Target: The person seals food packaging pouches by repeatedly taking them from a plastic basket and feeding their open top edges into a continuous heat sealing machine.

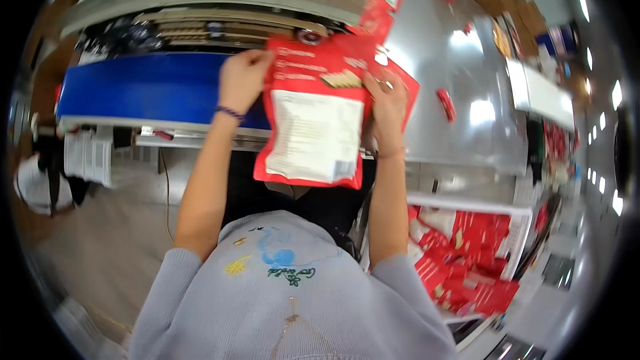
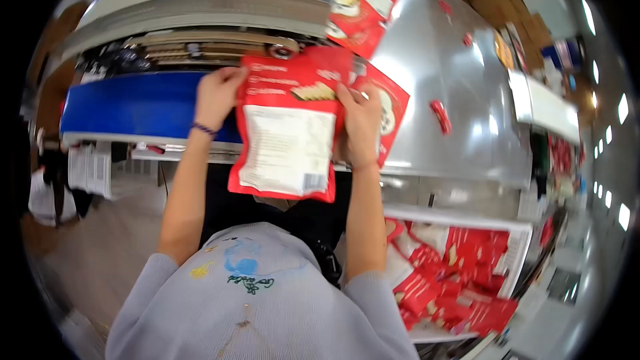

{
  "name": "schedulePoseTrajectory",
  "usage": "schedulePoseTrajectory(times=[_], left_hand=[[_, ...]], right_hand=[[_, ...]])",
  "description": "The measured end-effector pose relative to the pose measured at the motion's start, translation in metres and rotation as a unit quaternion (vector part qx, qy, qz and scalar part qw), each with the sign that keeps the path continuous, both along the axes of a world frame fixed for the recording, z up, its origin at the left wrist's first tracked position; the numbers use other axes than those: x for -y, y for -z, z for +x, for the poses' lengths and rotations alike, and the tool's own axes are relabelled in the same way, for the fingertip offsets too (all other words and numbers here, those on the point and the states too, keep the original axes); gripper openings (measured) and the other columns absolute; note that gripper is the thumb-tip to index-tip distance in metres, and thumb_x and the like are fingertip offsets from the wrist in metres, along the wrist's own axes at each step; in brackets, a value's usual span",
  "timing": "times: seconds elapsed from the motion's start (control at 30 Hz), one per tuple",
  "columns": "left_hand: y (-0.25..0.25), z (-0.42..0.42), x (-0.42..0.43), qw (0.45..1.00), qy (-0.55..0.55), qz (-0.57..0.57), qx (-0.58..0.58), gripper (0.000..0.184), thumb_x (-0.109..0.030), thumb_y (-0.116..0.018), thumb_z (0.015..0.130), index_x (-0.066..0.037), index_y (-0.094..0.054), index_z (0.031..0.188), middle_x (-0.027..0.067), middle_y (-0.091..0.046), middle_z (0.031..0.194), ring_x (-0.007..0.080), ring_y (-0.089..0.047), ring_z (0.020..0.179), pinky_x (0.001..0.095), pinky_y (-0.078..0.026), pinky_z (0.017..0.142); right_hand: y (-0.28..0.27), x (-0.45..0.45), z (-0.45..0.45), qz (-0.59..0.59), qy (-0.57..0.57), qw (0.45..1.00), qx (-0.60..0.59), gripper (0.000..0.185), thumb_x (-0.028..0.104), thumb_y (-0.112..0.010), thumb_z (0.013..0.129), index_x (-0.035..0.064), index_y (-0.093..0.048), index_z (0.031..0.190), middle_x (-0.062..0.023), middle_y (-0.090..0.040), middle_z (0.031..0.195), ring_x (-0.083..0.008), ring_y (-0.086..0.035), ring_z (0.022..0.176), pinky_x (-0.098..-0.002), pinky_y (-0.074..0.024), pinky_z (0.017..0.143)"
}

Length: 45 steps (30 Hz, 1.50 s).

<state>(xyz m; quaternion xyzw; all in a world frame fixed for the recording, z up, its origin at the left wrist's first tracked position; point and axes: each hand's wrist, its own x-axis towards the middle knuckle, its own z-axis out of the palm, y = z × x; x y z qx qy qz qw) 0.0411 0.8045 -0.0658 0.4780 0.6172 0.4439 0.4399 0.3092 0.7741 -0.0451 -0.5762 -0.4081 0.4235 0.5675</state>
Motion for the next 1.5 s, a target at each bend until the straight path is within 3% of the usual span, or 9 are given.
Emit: schedulePoseTrajectory(times=[0.3,0.57,0.83,0.9,1.07,1.2,1.27,1.4,1.5], left_hand=[[-0.099,0.009,0.110,0.980,-0.011,0.172,0.104,0.022,-0.015,-0.056,0.101,0.000,-0.068,0.109,-0.0060,-0.053,0.079,-0.0025,-0.034,0.060,0.0149,-0.026,0.054],[-0.105,0.107,0.149,0.922,0.357,0.132,0.074,0.012,-0.002,-0.060,0.093,-0.001,-0.071,0.097,0.0021,-0.058,0.075,0.0049,-0.053,0.062,0.0194,-0.036,0.052],[-0.080,0.098,0.138,0.918,0.389,0.062,0.054,0.017,-0.006,-0.063,0.092,-0.002,-0.068,0.108,0.0023,-0.059,0.086,0.0058,-0.055,0.073,0.0198,-0.041,0.062],[-0.069,0.096,0.135,0.912,0.407,0.043,0.030,0.028,-0.006,-0.065,0.091,-0.001,-0.064,0.118,0.0047,-0.061,0.098,0.0087,-0.059,0.084,0.0214,-0.046,0.072],[-0.060,0.119,0.140,0.796,0.579,0.098,0.149,0.110,-0.016,-0.090,0.065,-0.005,-0.025,0.153,0.0123,-0.032,0.156,0.0254,-0.031,0.144,0.0404,-0.023,0.119],[-0.071,0.098,0.150,0.807,0.509,-0.017,0.298,0.043,-0.005,-0.078,0.083,0.000,-0.061,0.122,0.0026,-0.067,0.112,0.0063,-0.060,0.098,0.0254,-0.051,0.086],[-0.067,0.089,0.150,0.886,0.336,-0.005,0.319,0.035,-0.005,-0.076,0.085,0.001,-0.063,0.117,0.0037,-0.070,0.102,0.0072,-0.064,0.089,0.0248,-0.053,0.081],[-0.072,0.062,0.131,0.936,0.215,-0.009,0.278,0.021,-0.006,-0.073,0.087,0.002,-0.068,0.106,0.0061,-0.072,0.098,0.0075,-0.065,0.083,0.0240,-0.055,0.074],[-0.060,0.044,0.112,0.934,0.256,-0.021,0.250,0.019,-0.014,-0.063,0.097,0.002,-0.068,0.106,0.0032,-0.071,0.095,0.0060,-0.063,0.084,0.0234,-0.054,0.074]], right_hand=[[-0.013,0.123,0.047,0.056,0.084,0.959,0.266,0.023,0.017,-0.066,0.092,-0.0005,-0.053,0.101,-0.0150,-0.065,0.097,-0.0242,-0.065,0.086,-0.0334,-0.0521,0.076],[0.028,0.319,0.080,-0.134,0.232,0.796,0.543,0.037,0.019,-0.075,0.083,-0.0028,-0.058,0.107,-0.0169,-0.058,0.105,-0.0344,-0.056,0.096,-0.0414,-0.0451,0.079],[0.023,0.341,0.096,-0.116,0.249,0.888,0.368,0.015,0.012,-0.065,0.091,-0.0004,-0.066,0.099,-0.0144,-0.065,0.085,-0.0287,-0.065,0.076,-0.0318,-0.0496,0.071],[-0.013,0.336,0.087,-0.062,0.250,0.965,0.055,0.021,0.009,-0.065,0.091,-0.0072,-0.062,0.103,-0.0101,-0.068,0.098,-0.0185,-0.065,0.087,-0.0298,-0.0511,0.077],[-0.096,0.289,0.069,0.075,-0.028,0.985,-0.155,0.032,0.022,-0.064,0.079,-0.0080,-0.061,0.088,-0.0178,-0.063,0.095,-0.0291,-0.062,0.098,-0.0412,-0.0430,0.099],[-0.105,0.243,0.036,0.086,-0.044,0.967,-0.235,0.025,0.021,-0.062,0.078,-0.0015,-0.061,0.088,-0.0132,-0.064,0.089,-0.0266,-0.061,0.091,-0.0367,-0.0486,0.084],[-0.089,0.237,0.035,0.100,-0.040,0.968,-0.224,0.033,0.008,-0.062,0.088,-0.0027,-0.060,0.119,-0.0128,-0.067,0.110,-0.0289,-0.065,0.106,-0.0400,-0.0487,0.100],[-0.063,0.191,0.012,-0.006,0.017,0.998,0.061,0.020,0.006,-0.068,0.092,-0.0024,-0.068,0.110,-0.0038,-0.068,0.105,-0.0083,-0.060,0.096,-0.0247,-0.0483,0.084],[-0.050,0.158,0.018,0.009,0.042,0.996,-0.079,0.021,0.013,-0.066,0.096,-0.0044,-0.068,0.108,-0.0040,-0.070,0.103,-0.0084,-0.062,0.087,-0.0238,-0.0492,0.079]])
